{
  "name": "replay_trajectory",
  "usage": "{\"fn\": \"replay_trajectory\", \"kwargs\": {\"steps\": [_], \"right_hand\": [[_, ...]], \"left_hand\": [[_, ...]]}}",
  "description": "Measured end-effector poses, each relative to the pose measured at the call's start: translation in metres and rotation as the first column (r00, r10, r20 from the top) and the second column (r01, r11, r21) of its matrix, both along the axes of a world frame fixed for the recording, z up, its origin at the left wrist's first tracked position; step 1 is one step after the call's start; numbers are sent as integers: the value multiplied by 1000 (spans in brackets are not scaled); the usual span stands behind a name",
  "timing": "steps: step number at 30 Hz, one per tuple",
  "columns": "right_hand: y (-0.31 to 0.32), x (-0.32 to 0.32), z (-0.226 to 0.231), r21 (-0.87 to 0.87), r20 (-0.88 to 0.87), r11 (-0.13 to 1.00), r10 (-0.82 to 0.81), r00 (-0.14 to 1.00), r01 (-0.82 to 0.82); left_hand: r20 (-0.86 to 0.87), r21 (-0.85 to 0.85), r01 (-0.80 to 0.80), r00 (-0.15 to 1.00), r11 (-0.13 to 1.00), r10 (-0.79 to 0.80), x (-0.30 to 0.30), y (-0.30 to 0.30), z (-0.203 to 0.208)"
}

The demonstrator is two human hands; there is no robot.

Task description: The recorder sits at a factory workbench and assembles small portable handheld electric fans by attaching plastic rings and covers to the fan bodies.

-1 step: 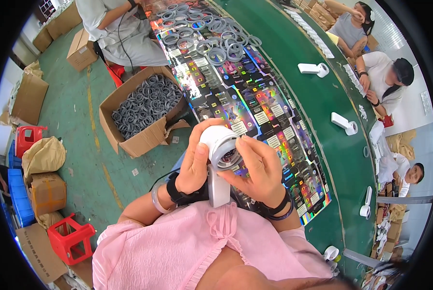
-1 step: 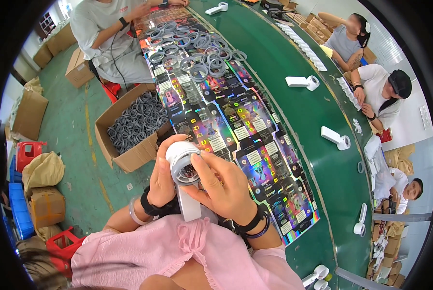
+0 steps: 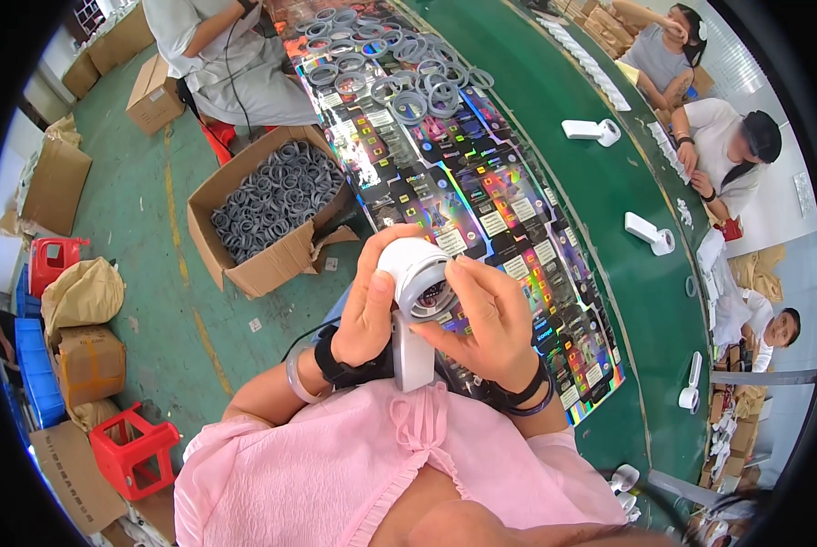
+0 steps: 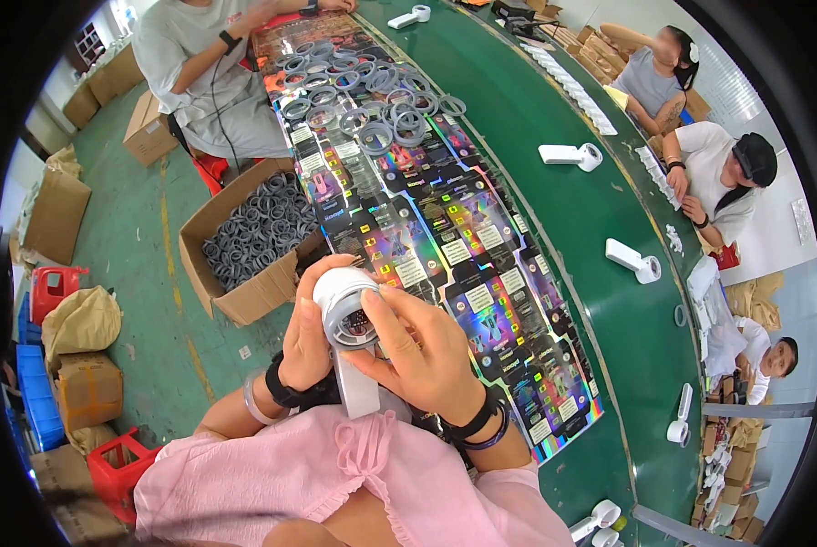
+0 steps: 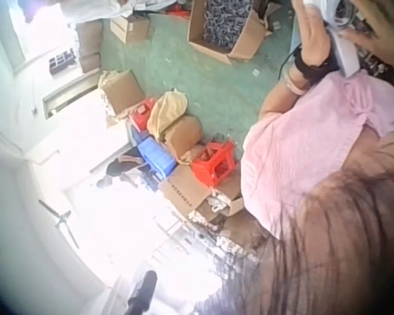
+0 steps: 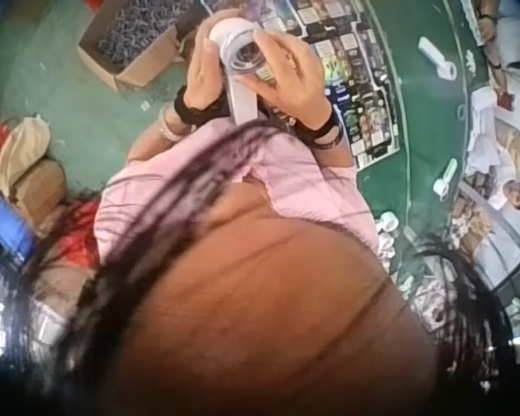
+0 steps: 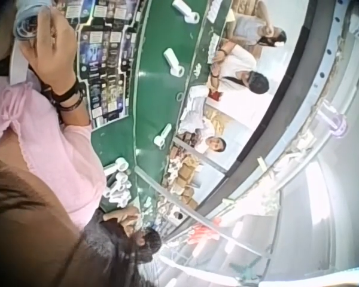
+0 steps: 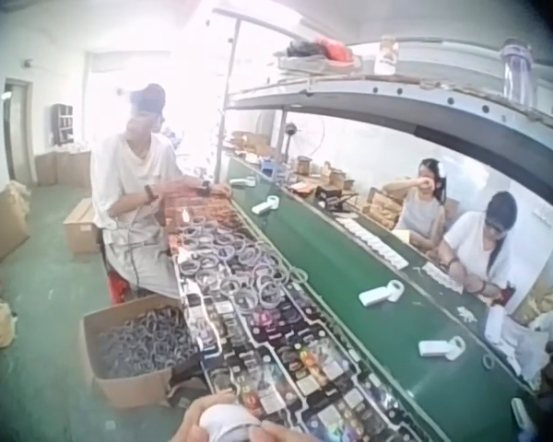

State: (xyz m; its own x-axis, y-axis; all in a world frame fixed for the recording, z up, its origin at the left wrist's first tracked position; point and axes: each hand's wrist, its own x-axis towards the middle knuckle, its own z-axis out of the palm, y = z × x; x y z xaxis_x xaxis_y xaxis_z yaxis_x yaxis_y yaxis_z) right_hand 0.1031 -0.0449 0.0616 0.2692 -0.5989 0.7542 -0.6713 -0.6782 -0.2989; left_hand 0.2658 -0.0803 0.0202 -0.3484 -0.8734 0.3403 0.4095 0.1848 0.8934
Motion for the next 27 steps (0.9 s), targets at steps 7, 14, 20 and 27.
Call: {"fn": "replay_trajectory", "kwargs": {"steps": [7,14,20,27], "right_hand": [[3,0,4,103,13,995,10,1000,-11],[4,3,10,205,49,978,38,998,-48],[6,7,2,299,137,951,36,990,-76],[-13,1,9,414,118,906,47,992,-92]], "left_hand": [[26,-15,-13,1000,1000,14,2,1,-4],[82,-75,-21,996,997,27,7,1,-2],[125,-41,-15,992,999,20,9,2,7],[183,135,-11,983,991,-14,8,-7,6]]}}
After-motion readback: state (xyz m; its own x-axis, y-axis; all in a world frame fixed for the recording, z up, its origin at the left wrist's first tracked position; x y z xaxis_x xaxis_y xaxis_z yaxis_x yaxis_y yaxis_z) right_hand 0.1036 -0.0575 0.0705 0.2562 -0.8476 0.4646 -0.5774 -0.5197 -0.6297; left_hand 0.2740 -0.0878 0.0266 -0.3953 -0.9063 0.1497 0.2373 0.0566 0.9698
